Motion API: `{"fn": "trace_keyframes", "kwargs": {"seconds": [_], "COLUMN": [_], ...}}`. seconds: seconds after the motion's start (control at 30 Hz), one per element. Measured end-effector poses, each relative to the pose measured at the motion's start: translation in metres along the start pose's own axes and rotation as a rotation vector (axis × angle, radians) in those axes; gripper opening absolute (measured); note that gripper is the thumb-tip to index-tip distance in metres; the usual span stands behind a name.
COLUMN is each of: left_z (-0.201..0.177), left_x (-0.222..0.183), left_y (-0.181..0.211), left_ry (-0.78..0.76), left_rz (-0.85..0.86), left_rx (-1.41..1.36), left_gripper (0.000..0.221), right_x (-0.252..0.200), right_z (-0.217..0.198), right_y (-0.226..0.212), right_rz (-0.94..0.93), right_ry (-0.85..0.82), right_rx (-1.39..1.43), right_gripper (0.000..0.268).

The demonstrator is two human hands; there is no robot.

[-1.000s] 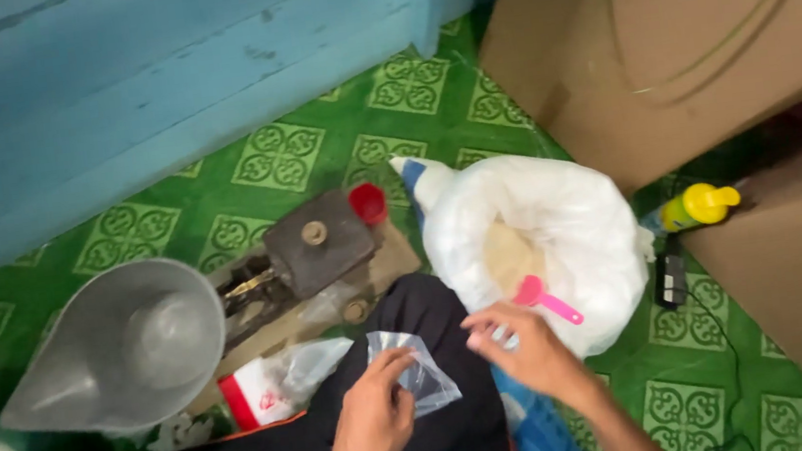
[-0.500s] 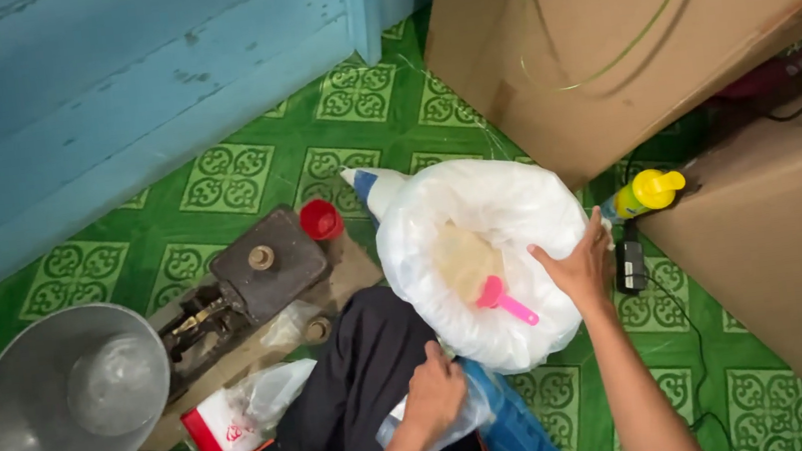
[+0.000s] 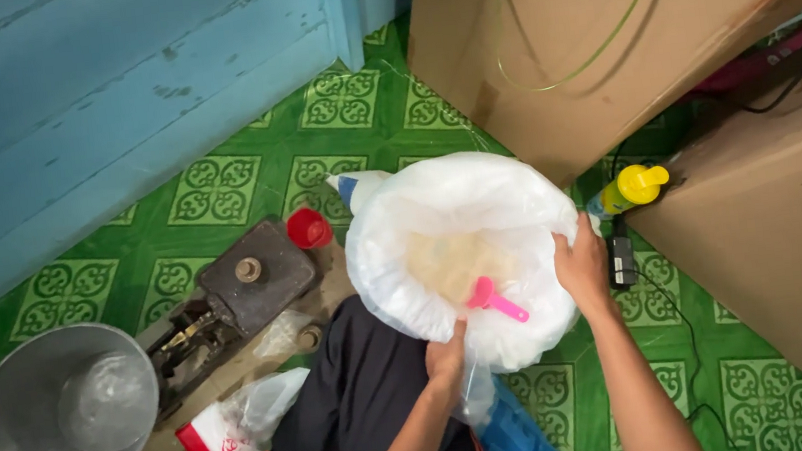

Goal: Scooping powder from a large sack into small plastic bags and placing them in a green bin.

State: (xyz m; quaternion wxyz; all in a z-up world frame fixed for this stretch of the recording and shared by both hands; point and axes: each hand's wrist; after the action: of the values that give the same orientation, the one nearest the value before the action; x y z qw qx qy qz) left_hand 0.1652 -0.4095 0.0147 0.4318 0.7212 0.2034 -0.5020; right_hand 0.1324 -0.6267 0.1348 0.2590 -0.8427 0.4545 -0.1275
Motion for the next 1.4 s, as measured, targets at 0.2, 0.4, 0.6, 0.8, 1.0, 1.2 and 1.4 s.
{"fn": "trace_keyframes", "kwargs": {"seconds": [0.2,0.4,0.6,0.8,1.0,1.2,1.4], "left_z": [-0.005,-0.036,-0.048,-0.055,-0.056,-0.060,-0.068], "left_x": [-0.022,-0.071,-0.111,-0.118,-0.105,-0.110,-0.113], "left_y": [-0.009,-0.015,-0.005,0.007,-0.006,-0.005,-0.009], "left_ry": [0.064,-0.021,-0.050,-0.033,0.009,-0.001,0.003], "left_rz": [0.191,0.372,0.416,0.332,0.335,0.332,0.330], "left_rx": [-0.309,-0.249,-0.016,0.107,0.153,0.216,0.318], "left_gripper": [0.059,0.050,0.054,0.058,0.060,0.060,0.060], "right_x": [-0.022,-0.050,-0.053,-0.046,-0.074,-0.076,-0.061], "right_z": [-0.033,-0.044,-0.038,-0.042,-0.030,0.027,0.110], "right_y": [-0.021,-0.019,0.004,0.001,-0.048,-0.091,-0.034], "right_rz": [0.034,0.072,0.125,0.185,-0.257,0.094,0.166], "right_ry": [-0.047,0.013,0.102,-0.014,0.305,-0.734,-0.833], "right_rx": [0.200,0.332,0.253,0.109,-0.156,0.067,-0.114], "right_gripper": [0.038,0.035,0.041,0.065,0.067,0.045,0.053]}}
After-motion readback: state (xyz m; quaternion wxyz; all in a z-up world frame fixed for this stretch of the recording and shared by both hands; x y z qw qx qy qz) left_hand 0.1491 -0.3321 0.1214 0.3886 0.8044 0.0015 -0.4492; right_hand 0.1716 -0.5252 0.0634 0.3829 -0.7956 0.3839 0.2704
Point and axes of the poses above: each hand's wrist, its own x-axis towards the middle knuckle, its own z-axis out of the palm, y = z × x, and after that the axes turned 3 degrees about -x, right-handed
